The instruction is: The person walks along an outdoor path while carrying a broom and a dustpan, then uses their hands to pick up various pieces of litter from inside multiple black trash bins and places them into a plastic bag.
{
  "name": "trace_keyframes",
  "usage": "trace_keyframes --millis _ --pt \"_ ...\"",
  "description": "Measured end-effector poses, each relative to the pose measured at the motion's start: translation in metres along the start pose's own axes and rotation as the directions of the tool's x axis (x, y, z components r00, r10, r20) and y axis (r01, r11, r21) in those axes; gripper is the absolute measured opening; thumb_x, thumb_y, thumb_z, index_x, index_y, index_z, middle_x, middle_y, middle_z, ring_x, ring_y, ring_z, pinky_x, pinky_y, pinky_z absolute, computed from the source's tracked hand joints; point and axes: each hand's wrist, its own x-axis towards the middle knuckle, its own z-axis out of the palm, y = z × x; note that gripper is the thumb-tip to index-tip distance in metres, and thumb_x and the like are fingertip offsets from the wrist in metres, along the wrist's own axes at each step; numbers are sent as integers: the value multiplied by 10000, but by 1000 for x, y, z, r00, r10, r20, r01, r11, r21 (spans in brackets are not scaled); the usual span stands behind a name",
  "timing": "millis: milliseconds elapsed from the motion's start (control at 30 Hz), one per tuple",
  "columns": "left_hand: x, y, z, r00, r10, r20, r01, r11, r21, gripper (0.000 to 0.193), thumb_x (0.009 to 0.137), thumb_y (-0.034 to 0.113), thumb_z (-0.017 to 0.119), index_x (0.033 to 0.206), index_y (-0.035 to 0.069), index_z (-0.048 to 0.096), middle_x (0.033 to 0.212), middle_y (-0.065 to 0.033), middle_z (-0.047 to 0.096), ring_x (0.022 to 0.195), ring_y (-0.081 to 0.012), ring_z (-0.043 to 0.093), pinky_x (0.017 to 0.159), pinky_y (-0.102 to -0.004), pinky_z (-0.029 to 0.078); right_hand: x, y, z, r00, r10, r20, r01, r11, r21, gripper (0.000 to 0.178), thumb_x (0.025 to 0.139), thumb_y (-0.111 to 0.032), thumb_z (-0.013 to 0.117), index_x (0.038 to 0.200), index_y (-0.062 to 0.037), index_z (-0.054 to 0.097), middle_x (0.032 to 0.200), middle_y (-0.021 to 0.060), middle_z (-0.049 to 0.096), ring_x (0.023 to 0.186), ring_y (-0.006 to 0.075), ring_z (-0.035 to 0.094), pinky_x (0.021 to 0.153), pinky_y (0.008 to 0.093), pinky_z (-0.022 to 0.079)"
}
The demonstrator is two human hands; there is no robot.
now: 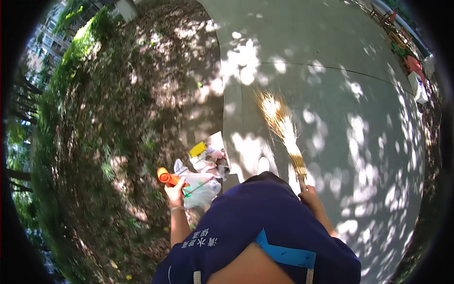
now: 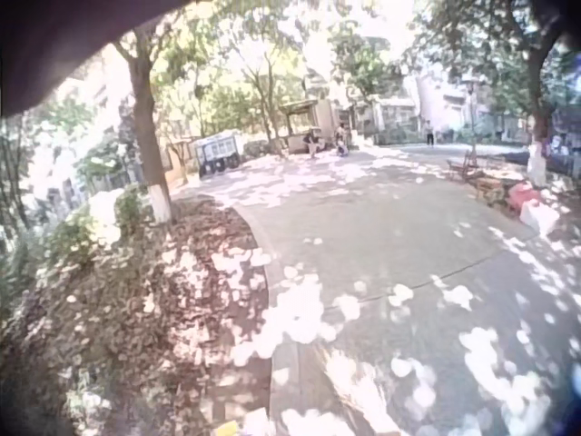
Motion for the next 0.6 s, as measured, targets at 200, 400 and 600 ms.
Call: trace_keyframes --millis 200,400,600 --pt "133 89 152 990 136 -41 -137 990 -35 371 702 -17 780 998 23 559 824 -39 586 684 -147 579 646 -292 499 95 -229 -63 991 16 131 -23 998 53 245 736 -17 612 962 -4 519 610 75 516 458 175 534 384 346 441" --pt "279 142 302 993 120 14 -118 989 -85 310 721 -31 753 953 31 558 811 -28 579 662 -127 560 610 -255 476 244 -389 -93 955 -211 210 198 977 83 207 717 -23 678 899 11 585 653 103 607 530 193 598 481 362 492" --pt "455 192 473 999 25 42 -21 995 -98 284 709 60 798 919 9 615 756 -21 601 627 -120 561 589 -266 466 375 -505 -123 968 -242 -71 222 951 -216 316 711 -121 706 973 21 601 769 120 635 668 192 600 585 369 486"
